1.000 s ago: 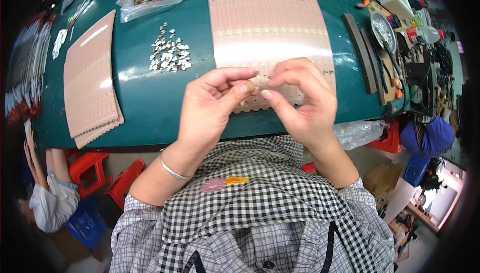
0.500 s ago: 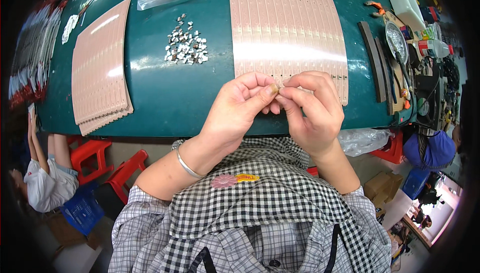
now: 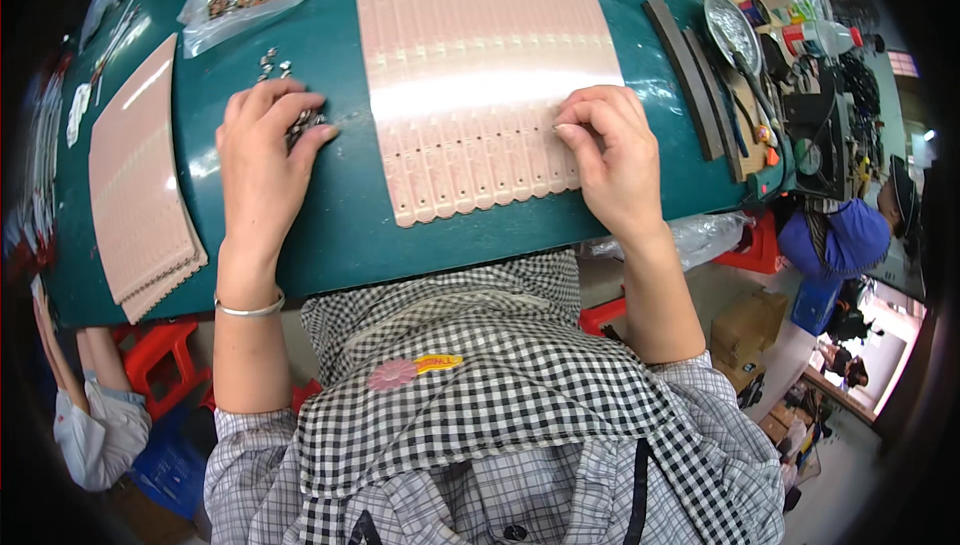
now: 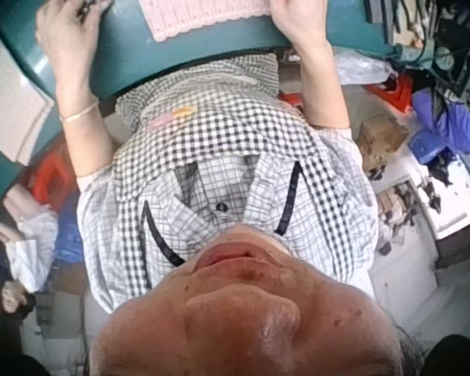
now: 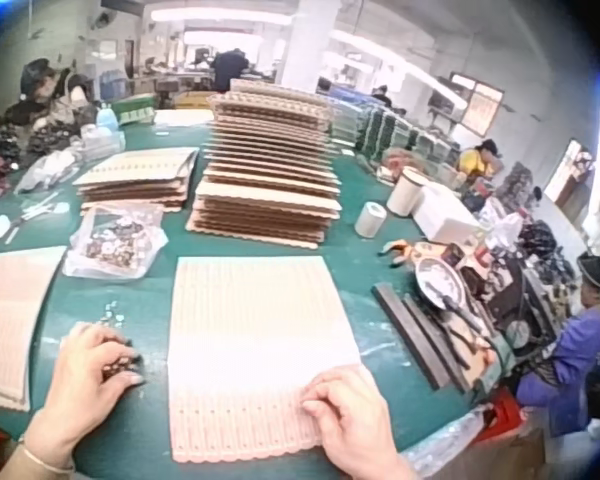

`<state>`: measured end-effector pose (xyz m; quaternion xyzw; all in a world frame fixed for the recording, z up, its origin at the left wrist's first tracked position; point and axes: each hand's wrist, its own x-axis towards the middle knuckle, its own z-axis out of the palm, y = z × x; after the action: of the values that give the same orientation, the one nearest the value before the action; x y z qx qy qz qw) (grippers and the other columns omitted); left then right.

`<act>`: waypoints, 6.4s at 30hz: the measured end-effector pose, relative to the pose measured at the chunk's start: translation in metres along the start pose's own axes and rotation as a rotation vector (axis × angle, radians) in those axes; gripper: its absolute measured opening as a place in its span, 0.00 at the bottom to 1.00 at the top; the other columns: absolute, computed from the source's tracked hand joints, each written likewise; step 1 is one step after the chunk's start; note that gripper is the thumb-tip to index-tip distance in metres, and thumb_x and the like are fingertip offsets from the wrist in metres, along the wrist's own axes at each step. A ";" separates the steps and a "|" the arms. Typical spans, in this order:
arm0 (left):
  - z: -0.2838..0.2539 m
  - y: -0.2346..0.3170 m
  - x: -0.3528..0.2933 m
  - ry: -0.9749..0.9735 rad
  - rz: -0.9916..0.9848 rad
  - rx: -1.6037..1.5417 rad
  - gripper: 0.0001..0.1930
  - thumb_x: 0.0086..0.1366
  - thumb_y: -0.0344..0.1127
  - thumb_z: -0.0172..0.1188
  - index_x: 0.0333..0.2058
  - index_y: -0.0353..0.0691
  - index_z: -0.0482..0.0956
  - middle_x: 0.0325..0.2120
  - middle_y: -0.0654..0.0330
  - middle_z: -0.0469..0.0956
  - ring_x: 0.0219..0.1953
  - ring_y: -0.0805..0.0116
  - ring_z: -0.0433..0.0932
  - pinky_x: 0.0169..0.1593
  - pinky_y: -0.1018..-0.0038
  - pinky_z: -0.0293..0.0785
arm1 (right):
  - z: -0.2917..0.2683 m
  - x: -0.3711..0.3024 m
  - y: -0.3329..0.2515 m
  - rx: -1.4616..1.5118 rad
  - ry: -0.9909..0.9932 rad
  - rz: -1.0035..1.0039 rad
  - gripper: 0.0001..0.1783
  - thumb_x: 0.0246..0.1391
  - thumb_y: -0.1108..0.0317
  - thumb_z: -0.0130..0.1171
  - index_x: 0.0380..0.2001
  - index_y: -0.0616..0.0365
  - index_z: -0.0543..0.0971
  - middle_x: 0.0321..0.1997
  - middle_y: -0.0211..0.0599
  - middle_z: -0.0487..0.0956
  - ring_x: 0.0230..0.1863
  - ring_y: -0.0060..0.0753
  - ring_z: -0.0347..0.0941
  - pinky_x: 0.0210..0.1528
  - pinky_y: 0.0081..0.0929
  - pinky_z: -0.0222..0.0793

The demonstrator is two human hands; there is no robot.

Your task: The person inserts electronic components into the holes of a circuit board panel by hand, solders the components onto the board using a soldering iron, and lifts the panel to hold it up.

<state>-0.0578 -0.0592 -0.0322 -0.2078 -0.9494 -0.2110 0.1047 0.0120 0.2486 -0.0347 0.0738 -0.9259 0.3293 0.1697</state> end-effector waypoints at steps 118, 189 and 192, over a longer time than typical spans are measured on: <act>0.003 0.079 -0.020 -0.441 -0.512 -1.645 0.18 0.55 0.24 0.69 0.45 0.32 0.76 0.32 0.62 0.81 0.34 0.79 0.78 0.42 0.82 0.74 | 0.010 0.004 -0.065 0.383 -0.108 -0.179 0.08 0.41 0.81 0.64 0.27 0.61 0.76 0.33 0.40 0.76 0.36 0.41 0.73 0.39 0.32 0.69; 0.007 0.075 -0.032 -0.231 -0.556 -1.793 0.16 0.62 0.24 0.62 0.48 0.31 0.71 0.32 0.57 0.82 0.35 0.73 0.81 0.42 0.77 0.78 | 0.023 0.011 -0.064 0.836 -0.264 0.095 0.04 0.50 0.79 0.63 0.31 0.64 0.80 0.34 0.34 0.79 0.38 0.27 0.75 0.43 0.24 0.70; 0.007 0.077 -0.031 -0.229 -0.521 -1.760 0.17 0.63 0.24 0.62 0.49 0.31 0.70 0.32 0.56 0.82 0.35 0.73 0.81 0.43 0.77 0.78 | 0.020 0.012 -0.061 0.830 -0.314 0.061 0.03 0.50 0.80 0.62 0.30 0.64 0.79 0.35 0.34 0.78 0.39 0.26 0.74 0.43 0.24 0.70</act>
<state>0.0033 -0.0036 -0.0195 -0.0121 -0.4684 -0.8513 -0.2363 0.0111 0.1882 -0.0094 0.1574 -0.7316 0.6628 -0.0267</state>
